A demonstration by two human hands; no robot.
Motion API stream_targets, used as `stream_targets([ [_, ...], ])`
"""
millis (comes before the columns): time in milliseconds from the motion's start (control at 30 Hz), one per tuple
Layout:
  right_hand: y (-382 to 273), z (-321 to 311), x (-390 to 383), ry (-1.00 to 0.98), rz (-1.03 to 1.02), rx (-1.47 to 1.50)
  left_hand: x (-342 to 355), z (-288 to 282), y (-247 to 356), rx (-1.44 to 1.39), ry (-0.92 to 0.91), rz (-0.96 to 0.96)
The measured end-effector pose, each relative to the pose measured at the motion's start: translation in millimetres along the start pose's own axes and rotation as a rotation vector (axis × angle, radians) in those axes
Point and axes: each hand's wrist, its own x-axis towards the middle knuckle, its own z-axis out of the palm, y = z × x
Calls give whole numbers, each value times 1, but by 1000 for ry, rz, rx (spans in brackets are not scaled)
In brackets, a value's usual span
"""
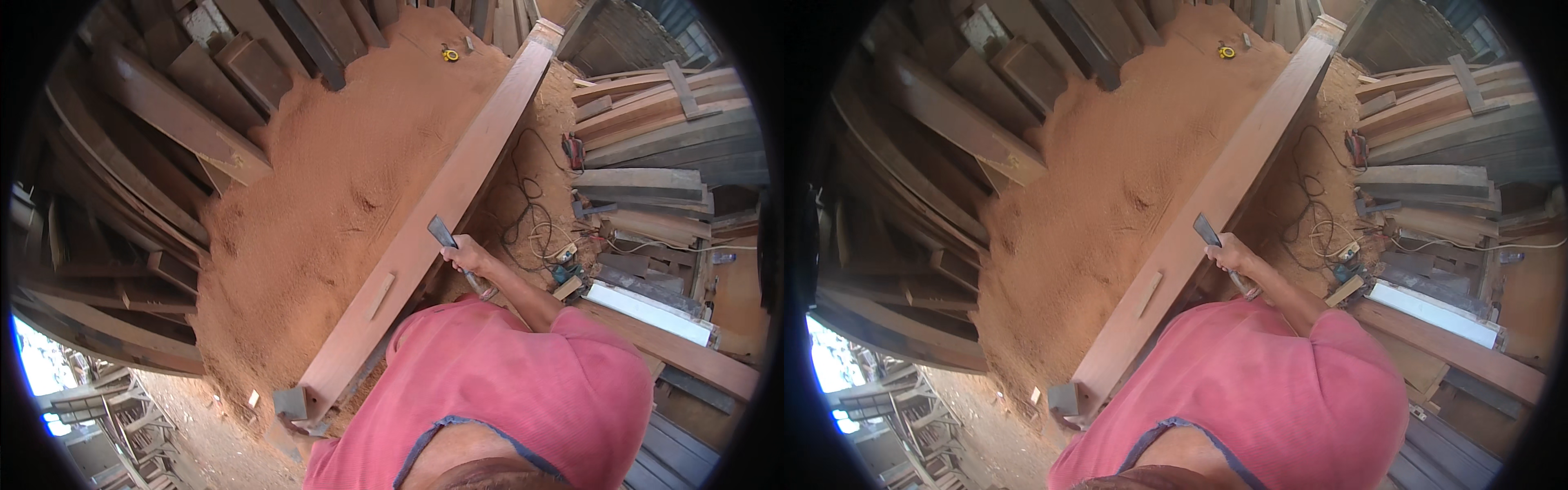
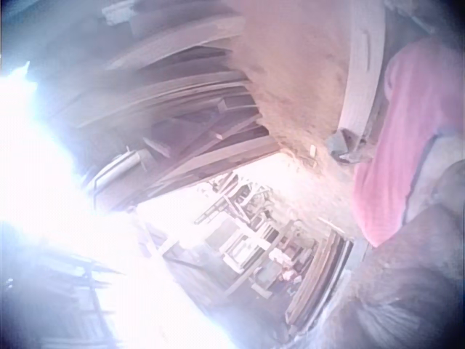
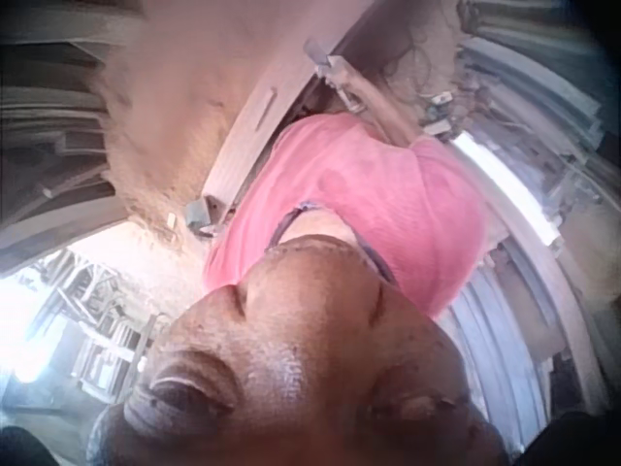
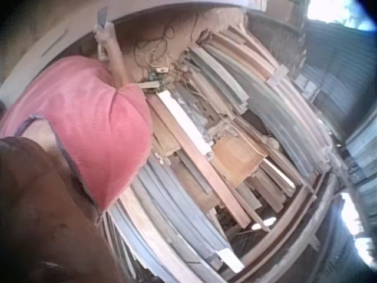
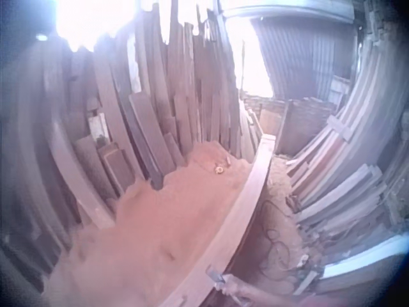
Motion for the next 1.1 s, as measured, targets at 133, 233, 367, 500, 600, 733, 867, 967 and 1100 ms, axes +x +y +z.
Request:
stream_targets([
  [133,-9,-12,22,-58,-36,-25,-20,0,-20,1,39,-31],
  [233,-28,-16,33,44,-27,-45,-24,15,-24,-3,35,-41],
  [367,-25,-18,48,25,-37,2,-41,25,-32,-8,-12,-73],
  [500,-27,-9,64,-9,-115,24,-70,36,-42,-54,-144,-128],
  [600,-22,-8,73,-50,-120,51,-106,71,-30,-212,-455,-281],
  [733,-25,-10,61,-150,-76,82,-43,101,-119,214,-419,-134],
  [867,-34,-70,33,-115,-79,139,-94,215,-83,29,-375,60],
  [967,-19,-127,21,53,-52,138,-132,281,-52,48,-595,64],
  [1100,3,-196,-7,261,-52,214,-198,404,-48,66,-849,-10],
])
